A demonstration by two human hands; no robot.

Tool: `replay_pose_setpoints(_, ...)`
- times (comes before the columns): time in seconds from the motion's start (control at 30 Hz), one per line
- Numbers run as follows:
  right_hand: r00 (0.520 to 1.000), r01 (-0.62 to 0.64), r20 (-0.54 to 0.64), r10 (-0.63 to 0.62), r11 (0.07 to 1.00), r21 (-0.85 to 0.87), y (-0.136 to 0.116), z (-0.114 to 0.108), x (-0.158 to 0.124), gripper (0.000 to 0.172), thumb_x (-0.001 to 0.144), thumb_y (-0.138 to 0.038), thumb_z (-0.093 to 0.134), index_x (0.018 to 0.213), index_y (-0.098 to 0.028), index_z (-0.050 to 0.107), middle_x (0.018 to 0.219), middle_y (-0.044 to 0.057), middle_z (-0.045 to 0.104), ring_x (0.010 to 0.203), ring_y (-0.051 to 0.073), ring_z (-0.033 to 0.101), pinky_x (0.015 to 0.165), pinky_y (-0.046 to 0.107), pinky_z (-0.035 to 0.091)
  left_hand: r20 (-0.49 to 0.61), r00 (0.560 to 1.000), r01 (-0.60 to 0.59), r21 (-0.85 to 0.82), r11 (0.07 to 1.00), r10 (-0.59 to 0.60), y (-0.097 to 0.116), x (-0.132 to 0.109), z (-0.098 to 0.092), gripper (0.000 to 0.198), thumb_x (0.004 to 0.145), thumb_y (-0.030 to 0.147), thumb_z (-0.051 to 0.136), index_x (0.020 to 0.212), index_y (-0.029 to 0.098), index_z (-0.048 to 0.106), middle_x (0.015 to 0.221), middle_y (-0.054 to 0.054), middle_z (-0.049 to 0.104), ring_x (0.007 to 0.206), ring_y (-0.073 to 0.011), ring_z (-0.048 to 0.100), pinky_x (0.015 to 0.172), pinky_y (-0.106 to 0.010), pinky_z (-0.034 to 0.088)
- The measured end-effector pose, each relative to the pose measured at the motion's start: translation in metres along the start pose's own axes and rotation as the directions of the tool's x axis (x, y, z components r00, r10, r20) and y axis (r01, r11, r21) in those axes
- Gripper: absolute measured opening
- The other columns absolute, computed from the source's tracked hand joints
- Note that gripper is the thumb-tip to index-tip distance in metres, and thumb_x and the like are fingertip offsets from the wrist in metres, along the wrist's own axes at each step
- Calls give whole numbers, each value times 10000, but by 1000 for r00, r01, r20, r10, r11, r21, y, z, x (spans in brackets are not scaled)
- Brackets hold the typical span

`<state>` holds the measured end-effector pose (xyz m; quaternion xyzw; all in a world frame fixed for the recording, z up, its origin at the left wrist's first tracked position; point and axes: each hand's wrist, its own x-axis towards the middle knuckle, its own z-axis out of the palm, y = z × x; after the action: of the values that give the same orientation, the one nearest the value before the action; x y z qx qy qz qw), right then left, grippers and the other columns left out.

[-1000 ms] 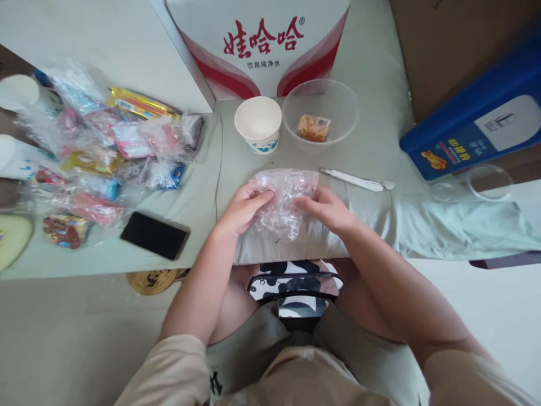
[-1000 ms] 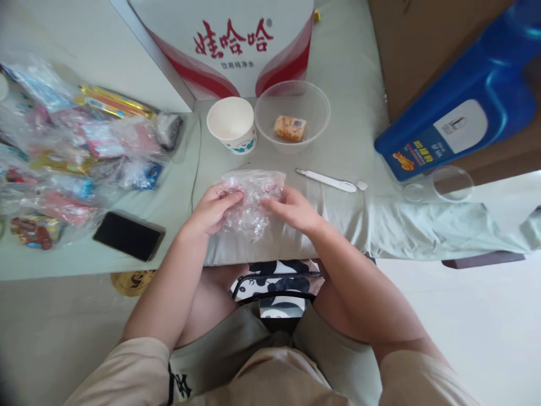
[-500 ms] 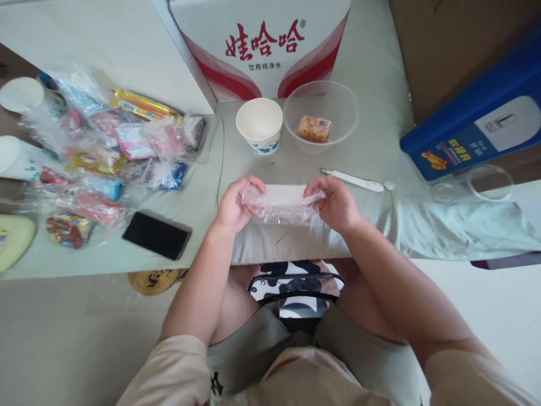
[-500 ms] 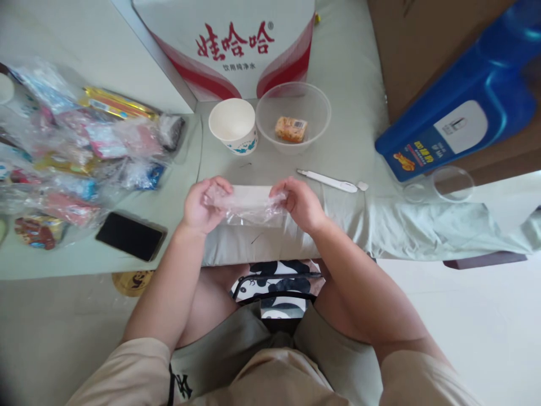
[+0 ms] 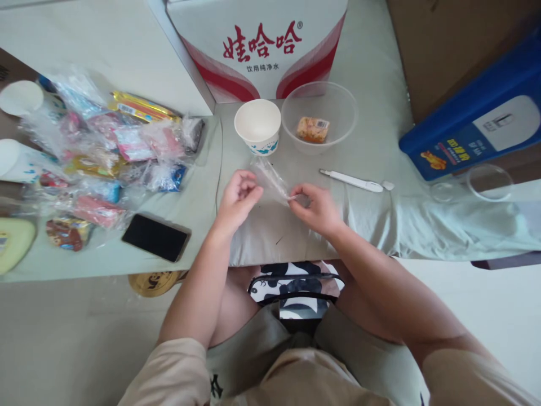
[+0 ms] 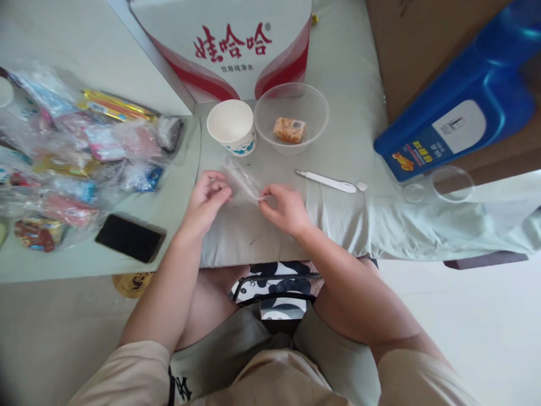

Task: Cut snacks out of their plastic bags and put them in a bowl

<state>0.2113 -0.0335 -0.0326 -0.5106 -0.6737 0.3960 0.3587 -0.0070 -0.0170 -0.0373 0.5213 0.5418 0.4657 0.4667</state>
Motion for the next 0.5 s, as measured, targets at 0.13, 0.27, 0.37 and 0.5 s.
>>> replay_pose_setpoints(0.13,982,51,170,-81,983,177,-2,6,1,144,806,-360,582,845,-223,564,878,34,677,805,185,588,826,326,465,317,948,24,29,999,-32,4,-11,11,513,725,418,858,1132,235,605,1142,-73,703,1065,-206,676,890,-305,531)
replay_pose_setpoints(0.27,941,-39,324,-95,922,385,0,9,3,181,843,-391,570,818,-222,513,780,-10,560,717,142,497,746,294,442,397,914,62,69,996,-84,7,-13,14,493,732,452,852,1099,216,622,1062,-59,706,933,-184,682,833,-299,536)
replay_pose_setpoints(0.37,941,-70,328,-83,901,429,3,15,7,182,875,-398,574,868,-219,542,822,-2,583,740,143,525,742,285,452,355,930,65,102,993,-97,6,-8,8,442,699,466,854,987,204,645,916,-32,695,802,-166,650,719,-274,512)
replay_pose_setpoints(0.5,951,-37,303,-59,953,302,3,26,13,227,927,-278,512,1120,-206,609,980,42,696,874,171,629,868,316,498,-133,989,-40,153,987,61,10,8,-15,358,755,479,790,829,214,561,736,24,593,701,-137,557,659,-260,463)
